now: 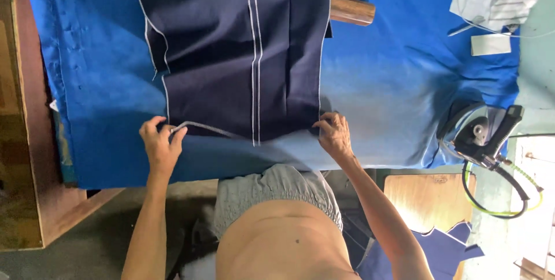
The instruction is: Ironing and pressing seams of dark blue fabric pieces using a steam iron and a wooden pressing block on an ironing table.
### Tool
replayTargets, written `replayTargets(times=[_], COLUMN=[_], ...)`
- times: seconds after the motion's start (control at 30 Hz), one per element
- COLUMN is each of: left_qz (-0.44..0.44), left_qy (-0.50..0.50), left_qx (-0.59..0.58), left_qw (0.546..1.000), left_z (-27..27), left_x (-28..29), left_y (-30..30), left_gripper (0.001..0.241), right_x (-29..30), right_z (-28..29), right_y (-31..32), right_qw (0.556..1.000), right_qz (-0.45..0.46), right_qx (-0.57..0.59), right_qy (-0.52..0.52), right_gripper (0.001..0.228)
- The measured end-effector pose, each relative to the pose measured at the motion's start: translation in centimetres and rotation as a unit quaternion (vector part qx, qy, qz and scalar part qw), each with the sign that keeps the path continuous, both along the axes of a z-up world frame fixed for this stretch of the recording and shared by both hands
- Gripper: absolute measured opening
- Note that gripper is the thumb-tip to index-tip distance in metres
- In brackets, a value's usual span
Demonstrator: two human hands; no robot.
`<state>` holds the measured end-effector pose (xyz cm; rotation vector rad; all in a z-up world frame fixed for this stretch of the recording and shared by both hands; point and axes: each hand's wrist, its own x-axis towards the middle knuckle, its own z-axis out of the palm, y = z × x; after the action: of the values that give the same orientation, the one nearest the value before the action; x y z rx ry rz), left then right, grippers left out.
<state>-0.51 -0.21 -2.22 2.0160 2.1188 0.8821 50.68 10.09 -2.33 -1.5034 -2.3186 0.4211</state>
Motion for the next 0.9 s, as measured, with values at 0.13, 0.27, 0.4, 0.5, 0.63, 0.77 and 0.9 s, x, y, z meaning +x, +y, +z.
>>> replayTargets(times=[0.13,0.27,0.4,0.5,0.63,0.77,0.9], left_qz=[0.055,0.059,0.079,0.057,-0.122,-0.155,-0.161], left_qy=[0.049,0.044,0.021,0.076,0.098,0.122,0.122], left_qx=[0.042,0.058,0.058,0.095,0.123,0.033,0.026], left_qw=[0.996,0.996,0.995,0.991,0.98,0.98,0.979], left_z=[-1.5,-1.6,0.8,3.7,4.6,3.4,2.3], left_x=[0.0,0.1,2.0,6.5,15.5,18.4,17.9], left_y=[1.1,1.4,1.9,3.3,4.6,2.7,1.9], left_gripper=[0.049,0.053,0.045,0.033,0.031,0.05,0.048], right_x=[0.2,-0.5,-1.3,-1.4,-1.3,-0.8,0.3], right_z=[-3.1,-1.2,0.1,0.0,-0.4,0.0,0.2], right_y=[0.7,0.3,0.0,-0.1,-0.1,-0.9,-1.9], right_qw=[0.995,0.993,0.989,0.987,0.987,0.986,0.984], right_qz=[-0.076,-0.078,-0.097,-0.105,-0.106,-0.109,-0.119], right_qx=[0.063,0.071,0.063,0.068,0.07,0.07,0.074], right_qy=[0.033,0.061,0.094,0.099,0.1,0.105,0.107], right_gripper=[0.03,0.031,0.033,0.034,0.034,0.03,0.027])
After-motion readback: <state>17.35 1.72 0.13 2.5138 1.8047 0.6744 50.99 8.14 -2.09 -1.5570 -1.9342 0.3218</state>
